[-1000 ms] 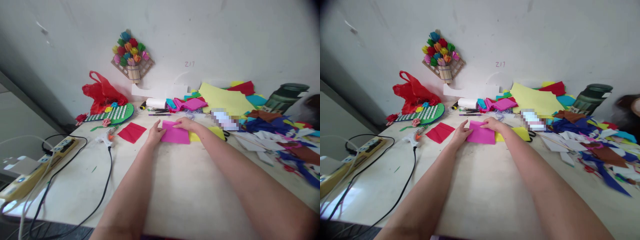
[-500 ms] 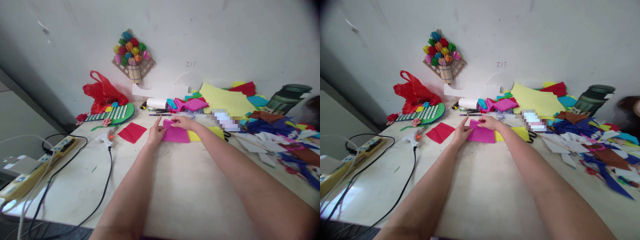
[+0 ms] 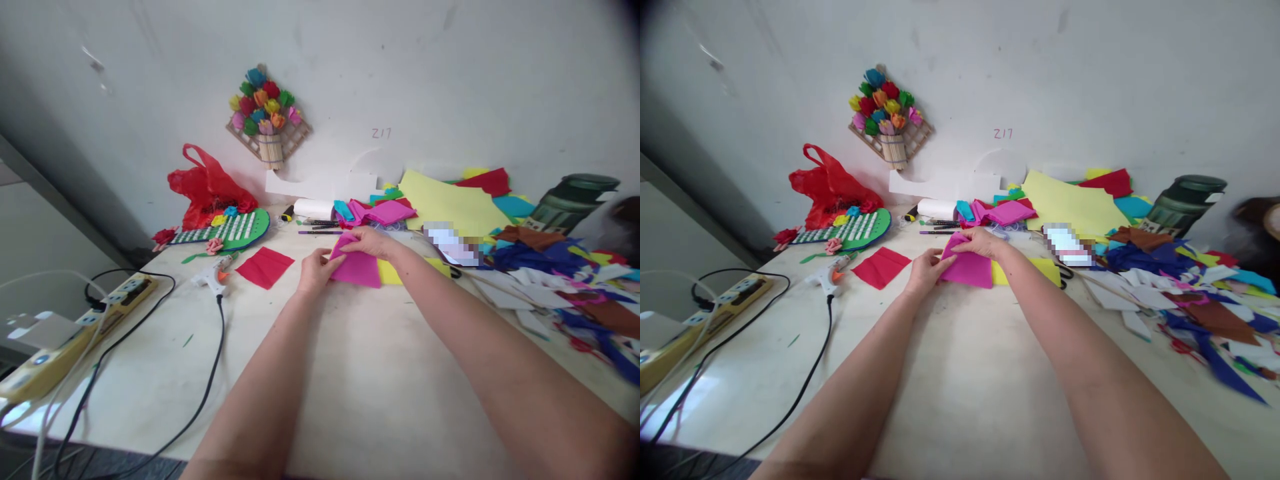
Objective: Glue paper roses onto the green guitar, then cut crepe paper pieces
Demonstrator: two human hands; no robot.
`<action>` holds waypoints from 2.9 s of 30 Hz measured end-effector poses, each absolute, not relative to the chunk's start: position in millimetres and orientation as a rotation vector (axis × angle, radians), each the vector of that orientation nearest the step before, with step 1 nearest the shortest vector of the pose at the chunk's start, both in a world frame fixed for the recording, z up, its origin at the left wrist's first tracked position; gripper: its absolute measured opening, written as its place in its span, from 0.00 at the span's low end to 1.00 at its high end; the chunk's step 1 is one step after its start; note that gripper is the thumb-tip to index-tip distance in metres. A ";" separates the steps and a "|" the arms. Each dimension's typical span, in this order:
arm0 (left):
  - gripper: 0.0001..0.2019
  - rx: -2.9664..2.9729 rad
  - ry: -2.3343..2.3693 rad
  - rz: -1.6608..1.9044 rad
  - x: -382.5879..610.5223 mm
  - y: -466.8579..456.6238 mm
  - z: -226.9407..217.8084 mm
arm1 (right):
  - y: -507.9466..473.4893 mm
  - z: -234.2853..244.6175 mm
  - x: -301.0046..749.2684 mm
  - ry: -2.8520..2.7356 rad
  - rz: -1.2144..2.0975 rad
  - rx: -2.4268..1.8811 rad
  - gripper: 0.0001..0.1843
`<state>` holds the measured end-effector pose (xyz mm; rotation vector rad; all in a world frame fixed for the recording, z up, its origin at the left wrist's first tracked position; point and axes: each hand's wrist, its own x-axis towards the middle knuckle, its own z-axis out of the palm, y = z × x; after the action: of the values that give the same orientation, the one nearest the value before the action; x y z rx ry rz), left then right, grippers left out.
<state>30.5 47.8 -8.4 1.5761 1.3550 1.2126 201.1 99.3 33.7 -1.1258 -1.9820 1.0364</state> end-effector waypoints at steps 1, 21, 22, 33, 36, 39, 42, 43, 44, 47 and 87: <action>0.22 1.553 1.342 1.147 30.8 46.9 -8.9 | 98.7 32.5 202.3 -1.952 1.057 -1.117 0.18; 0.21 1.447 1.183 1.132 38.9 46.8 -13.0 | 97.6 37.5 205.1 -1.886 1.104 -1.119 0.18; 0.21 1.450 1.182 1.136 38.8 47.5 -13.9 | 97.3 38.1 204.9 -1.884 1.103 -1.121 0.18; 0.22 1.422 1.186 1.248 39.9 51.2 -16.4 | 95.5 43.1 198.5 -1.882 1.015 -1.038 0.18; 0.22 1.402 1.186 1.274 39.9 51.2 -14.6 | 95.6 43.8 196.0 -1.878 0.940 -1.011 0.17; 0.22 1.379 1.183 1.289 39.6 49.9 -12.0 | 95.7 43.7 194.4 -1.881 0.888 -1.014 0.16; 0.22 1.352 1.162 1.239 38.9 47.4 -9.6 | 94.4 43.6 193.1 -1.854 0.883 -1.025 0.16; 0.21 1.347 1.160 1.211 38.6 46.7 -9.0 | 93.7 43.5 192.6 -1.843 0.893 -1.026 0.16; 0.21 1.345 1.159 1.188 38.3 46.1 -8.7 | 93.1 43.5 192.2 -1.834 0.903 -1.025 0.17; 0.21 1.350 1.155 1.173 37.7 46.1 -9.1 | 92.2 43.1 191.3 -1.821 0.916 -1.002 0.17; 0.28 1.073 0.717 1.225 34.8 47.6 -7.7 | 89.2 64.5 186.1 -2.229 0.821 -1.084 0.15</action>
<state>34.8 47.6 -7.7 1.0730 0.7170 1.2246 186.1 89.2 64.5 -1.0845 -2.2291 0.8208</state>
